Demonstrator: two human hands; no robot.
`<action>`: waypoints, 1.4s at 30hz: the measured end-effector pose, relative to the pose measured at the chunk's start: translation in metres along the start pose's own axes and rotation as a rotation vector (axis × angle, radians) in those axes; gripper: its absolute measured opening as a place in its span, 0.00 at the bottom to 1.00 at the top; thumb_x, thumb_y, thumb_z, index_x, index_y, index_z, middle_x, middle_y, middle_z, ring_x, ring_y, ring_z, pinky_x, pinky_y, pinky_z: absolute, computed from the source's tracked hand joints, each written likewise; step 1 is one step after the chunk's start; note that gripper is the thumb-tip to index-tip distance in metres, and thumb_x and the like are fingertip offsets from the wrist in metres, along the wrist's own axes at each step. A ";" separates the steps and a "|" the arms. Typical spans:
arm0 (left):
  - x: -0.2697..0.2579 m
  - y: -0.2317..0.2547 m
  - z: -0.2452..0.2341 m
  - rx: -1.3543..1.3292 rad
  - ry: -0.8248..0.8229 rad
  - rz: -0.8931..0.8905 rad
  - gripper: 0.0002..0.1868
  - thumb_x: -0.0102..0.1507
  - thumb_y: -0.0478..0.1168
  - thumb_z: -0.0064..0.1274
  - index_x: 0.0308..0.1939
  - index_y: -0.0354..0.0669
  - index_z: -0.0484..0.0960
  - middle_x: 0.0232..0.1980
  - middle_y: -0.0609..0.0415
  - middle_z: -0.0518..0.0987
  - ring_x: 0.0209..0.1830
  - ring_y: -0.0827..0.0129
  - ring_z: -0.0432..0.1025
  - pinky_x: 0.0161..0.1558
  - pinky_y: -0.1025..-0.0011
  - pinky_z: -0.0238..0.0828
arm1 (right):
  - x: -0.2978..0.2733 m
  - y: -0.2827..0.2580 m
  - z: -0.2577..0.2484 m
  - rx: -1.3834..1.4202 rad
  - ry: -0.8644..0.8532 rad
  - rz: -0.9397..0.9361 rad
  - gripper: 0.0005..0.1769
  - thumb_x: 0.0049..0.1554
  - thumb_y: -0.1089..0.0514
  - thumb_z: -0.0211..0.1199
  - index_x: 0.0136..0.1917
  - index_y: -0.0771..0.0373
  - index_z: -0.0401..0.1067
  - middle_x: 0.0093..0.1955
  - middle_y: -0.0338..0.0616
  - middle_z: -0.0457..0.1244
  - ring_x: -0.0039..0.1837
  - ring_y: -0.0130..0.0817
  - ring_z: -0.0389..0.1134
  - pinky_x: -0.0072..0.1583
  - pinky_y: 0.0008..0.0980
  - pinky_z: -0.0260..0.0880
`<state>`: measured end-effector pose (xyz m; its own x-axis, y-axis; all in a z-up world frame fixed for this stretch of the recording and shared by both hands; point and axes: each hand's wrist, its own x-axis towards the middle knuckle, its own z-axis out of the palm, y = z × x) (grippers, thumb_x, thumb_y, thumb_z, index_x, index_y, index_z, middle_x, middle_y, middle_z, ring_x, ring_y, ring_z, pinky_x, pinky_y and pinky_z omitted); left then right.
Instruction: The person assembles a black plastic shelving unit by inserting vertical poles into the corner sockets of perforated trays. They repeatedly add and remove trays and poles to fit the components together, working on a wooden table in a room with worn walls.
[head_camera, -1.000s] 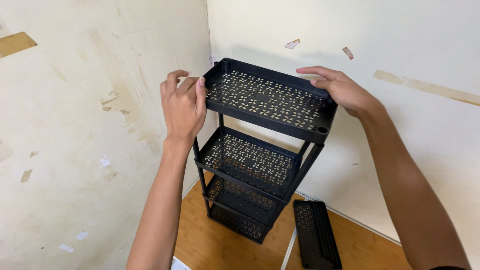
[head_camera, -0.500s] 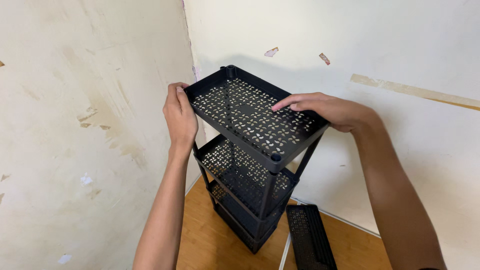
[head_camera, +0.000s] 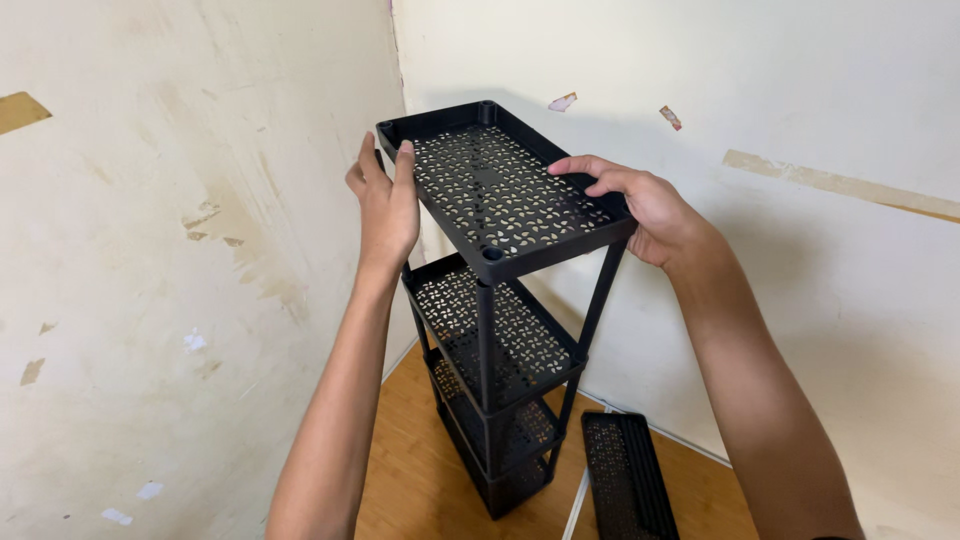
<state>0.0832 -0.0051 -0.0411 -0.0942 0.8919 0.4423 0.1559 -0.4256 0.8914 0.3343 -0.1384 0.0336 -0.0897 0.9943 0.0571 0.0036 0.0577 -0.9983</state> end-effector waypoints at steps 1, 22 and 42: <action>-0.001 0.005 -0.002 -0.022 -0.037 -0.067 0.44 0.67 0.63 0.35 0.77 0.37 0.50 0.68 0.32 0.61 0.50 0.50 0.77 0.54 0.57 0.72 | 0.000 -0.001 0.004 -0.028 0.004 0.010 0.30 0.56 0.64 0.42 0.70 0.63 0.68 0.56 0.51 0.68 0.46 0.29 0.74 0.48 0.28 0.80; -0.023 0.013 -0.005 -0.130 -0.164 -0.154 0.48 0.63 0.69 0.37 0.81 0.50 0.48 0.79 0.34 0.48 0.80 0.45 0.44 0.75 0.50 0.43 | 0.033 0.047 -0.016 0.388 -0.025 0.052 0.28 0.56 0.56 0.54 0.70 0.63 0.69 0.49 0.44 0.70 0.42 0.27 0.72 0.45 0.28 0.75; 0.029 -0.016 0.004 -0.299 -0.166 -0.060 0.46 0.67 0.65 0.31 0.80 0.41 0.46 0.81 0.38 0.53 0.82 0.53 0.49 0.77 0.60 0.41 | 0.134 0.075 -0.013 0.403 0.083 0.145 0.20 0.56 0.44 0.54 0.44 0.61 0.76 0.37 0.41 0.68 0.33 0.28 0.65 0.37 0.31 0.66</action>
<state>0.0815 0.0278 -0.0431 0.0708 0.9189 0.3881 -0.1425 -0.3758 0.9157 0.3354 0.0004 -0.0337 -0.0368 0.9943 -0.0998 -0.3798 -0.1063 -0.9189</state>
